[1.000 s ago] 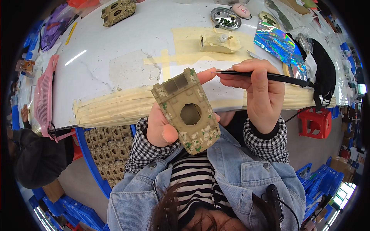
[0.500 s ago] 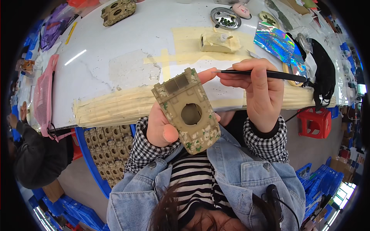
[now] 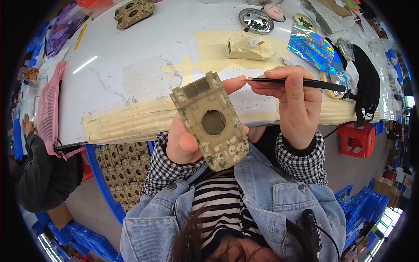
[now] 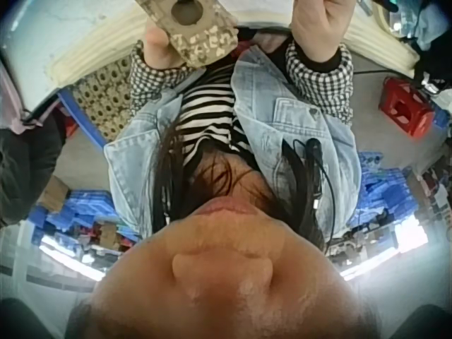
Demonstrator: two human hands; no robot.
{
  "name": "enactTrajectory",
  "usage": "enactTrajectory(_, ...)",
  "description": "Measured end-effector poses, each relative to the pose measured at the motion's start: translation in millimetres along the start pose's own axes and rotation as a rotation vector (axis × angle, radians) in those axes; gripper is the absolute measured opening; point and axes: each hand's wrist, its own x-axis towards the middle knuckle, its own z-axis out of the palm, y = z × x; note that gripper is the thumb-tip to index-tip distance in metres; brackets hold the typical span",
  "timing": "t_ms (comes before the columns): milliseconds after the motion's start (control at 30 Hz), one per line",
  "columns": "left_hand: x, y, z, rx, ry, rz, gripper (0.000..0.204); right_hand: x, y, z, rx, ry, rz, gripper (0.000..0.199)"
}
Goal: Detallando una pieza de un tanque de juguete con un pincel y pinzas.
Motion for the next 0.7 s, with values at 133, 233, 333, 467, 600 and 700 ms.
enactTrajectory(133,1,-6,-2,-0.092,-0.010,0.049,0.098,0,-1,-2,-0.014,-0.025,-0.101,0.036)
enactTrajectory(233,1,-9,2,-0.128,0.064,0.036,0.095,-1,-7,-1,-0.070,-0.085,-0.200,0.032)
enactTrajectory(333,1,-11,4,-0.312,0.104,-0.012,0.087,-2,-10,2,-0.048,-0.149,-0.295,0.023)
enactTrajectory(467,3,-12,10,-0.337,0.147,-0.058,0.083,-2,-13,7,-0.098,-0.226,-0.339,0.018)
enactTrajectory(600,4,-16,8,-0.348,0.138,-0.036,0.081,-2,-16,7,-0.139,-0.280,-0.331,0.017)
enactTrajectory(700,3,-19,6,-0.470,0.087,0.045,0.080,-3,-17,9,-0.194,-0.284,-0.340,0.017)
